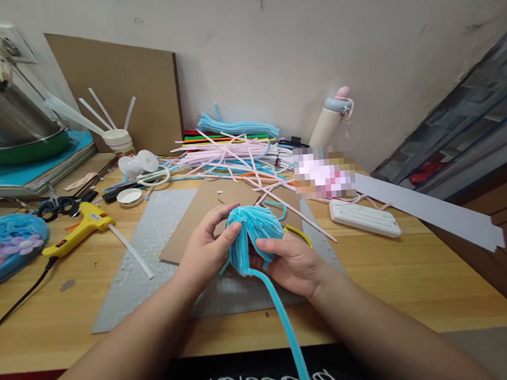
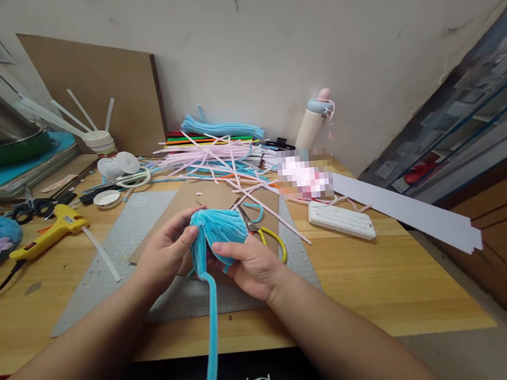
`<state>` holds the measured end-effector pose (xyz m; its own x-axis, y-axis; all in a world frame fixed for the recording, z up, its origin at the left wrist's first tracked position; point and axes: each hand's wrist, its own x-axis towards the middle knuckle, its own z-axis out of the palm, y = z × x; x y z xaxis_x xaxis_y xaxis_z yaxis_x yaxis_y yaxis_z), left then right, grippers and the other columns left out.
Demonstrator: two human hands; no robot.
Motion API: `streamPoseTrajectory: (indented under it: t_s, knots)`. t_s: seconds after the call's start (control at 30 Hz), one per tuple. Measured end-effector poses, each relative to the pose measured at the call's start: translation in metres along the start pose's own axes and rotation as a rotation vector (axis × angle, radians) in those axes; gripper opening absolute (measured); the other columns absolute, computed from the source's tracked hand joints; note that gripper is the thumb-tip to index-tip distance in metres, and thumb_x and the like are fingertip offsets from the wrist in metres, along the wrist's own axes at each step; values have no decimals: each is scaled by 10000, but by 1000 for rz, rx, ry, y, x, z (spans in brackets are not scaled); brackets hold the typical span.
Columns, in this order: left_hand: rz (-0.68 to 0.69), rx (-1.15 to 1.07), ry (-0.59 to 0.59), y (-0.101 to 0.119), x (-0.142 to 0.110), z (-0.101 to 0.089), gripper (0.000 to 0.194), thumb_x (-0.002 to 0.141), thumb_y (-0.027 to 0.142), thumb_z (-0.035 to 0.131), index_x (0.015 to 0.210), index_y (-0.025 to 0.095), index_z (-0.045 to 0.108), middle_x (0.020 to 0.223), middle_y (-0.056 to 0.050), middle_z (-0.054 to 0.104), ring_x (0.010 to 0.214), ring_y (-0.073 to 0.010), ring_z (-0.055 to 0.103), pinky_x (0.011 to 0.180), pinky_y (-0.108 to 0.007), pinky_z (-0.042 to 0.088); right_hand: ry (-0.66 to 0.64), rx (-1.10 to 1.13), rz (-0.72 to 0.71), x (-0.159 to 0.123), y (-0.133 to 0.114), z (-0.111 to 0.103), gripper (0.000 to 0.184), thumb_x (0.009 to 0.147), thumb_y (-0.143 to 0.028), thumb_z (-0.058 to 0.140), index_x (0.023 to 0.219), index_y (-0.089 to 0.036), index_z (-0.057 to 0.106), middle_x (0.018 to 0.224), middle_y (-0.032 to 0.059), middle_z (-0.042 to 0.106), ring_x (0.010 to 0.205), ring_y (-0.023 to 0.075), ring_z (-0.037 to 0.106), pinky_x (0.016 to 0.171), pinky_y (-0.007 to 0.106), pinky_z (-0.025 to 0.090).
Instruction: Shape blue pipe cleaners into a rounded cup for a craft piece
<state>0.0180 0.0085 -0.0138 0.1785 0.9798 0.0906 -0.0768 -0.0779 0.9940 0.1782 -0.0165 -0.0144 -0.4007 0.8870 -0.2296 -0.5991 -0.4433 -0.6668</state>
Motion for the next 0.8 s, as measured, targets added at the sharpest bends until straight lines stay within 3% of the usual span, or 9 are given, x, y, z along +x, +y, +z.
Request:
streamPoseTrajectory:
  t_s: [0.1, 0.2, 0.27, 0.4, 0.6, 0.67, 0.8]
  knots:
    - [-204, -239, 30, -4, -1, 2, 476, 784, 418, 692, 1191, 197, 583, 1176, -112, 622, 1021, -217, 609, 836, -326, 495, 36, 45, -22, 1, -2, -4, 304, 640, -166, 797, 926, -182, 694, 890, 2, 728, 799, 140, 659, 764, 295, 530]
    - [-520, -517, -111, -3, -4, 4, 394, 797, 456, 668, 1011, 126, 658, 974, -107, 676, 836, -166, 647, 729, -264, 515, 68, 137, -23, 5, -2, -9, 310, 600, -189, 831, 880, -162, 702, 859, 4, 742, 780, 123, 667, 754, 248, 539]
    - [-611, -672, -207, -1, -6, 5, 295, 772, 376, 717, 906, 115, 689, 875, -77, 691, 784, -141, 647, 716, -228, 514, 64, 171, -7, 7, -1, -9, 306, 588, -205, 845, 853, -153, 702, 788, -2, 741, 715, 102, 663, 712, 212, 541]
    - [-498, -782, -203, 3, -6, 7, 119, 715, 160, 749, 821, 135, 703, 752, -22, 699, 676, -104, 630, 714, -208, 517, 47, 174, -48, 7, 4, -4, 294, 599, -230, 847, 848, -169, 702, 767, -13, 736, 686, 97, 657, 724, 219, 546]
    - [-397, -808, -255, 9, -10, 13, 157, 718, 155, 749, 870, 148, 709, 773, -12, 711, 710, -104, 646, 687, -183, 523, 82, 77, -243, 4, 7, 5, 260, 613, -240, 833, 843, -204, 717, 819, -19, 732, 716, 108, 635, 723, 236, 521]
    - [-362, -806, -282, 9, -11, 16, 131, 727, 167, 747, 851, 153, 708, 750, -3, 704, 683, -92, 639, 650, -168, 517, 120, 46, -301, 3, 9, 8, 252, 615, -238, 828, 839, -203, 719, 854, -10, 734, 776, 129, 643, 794, 266, 514]
    - [-298, -719, -186, 7, -11, 16, 147, 706, 193, 766, 829, 138, 707, 714, -11, 703, 627, -95, 628, 650, -193, 521, 132, 5, -337, 0, 13, 14, 264, 636, -248, 811, 884, -225, 724, 936, 6, 736, 862, 172, 657, 863, 327, 504]
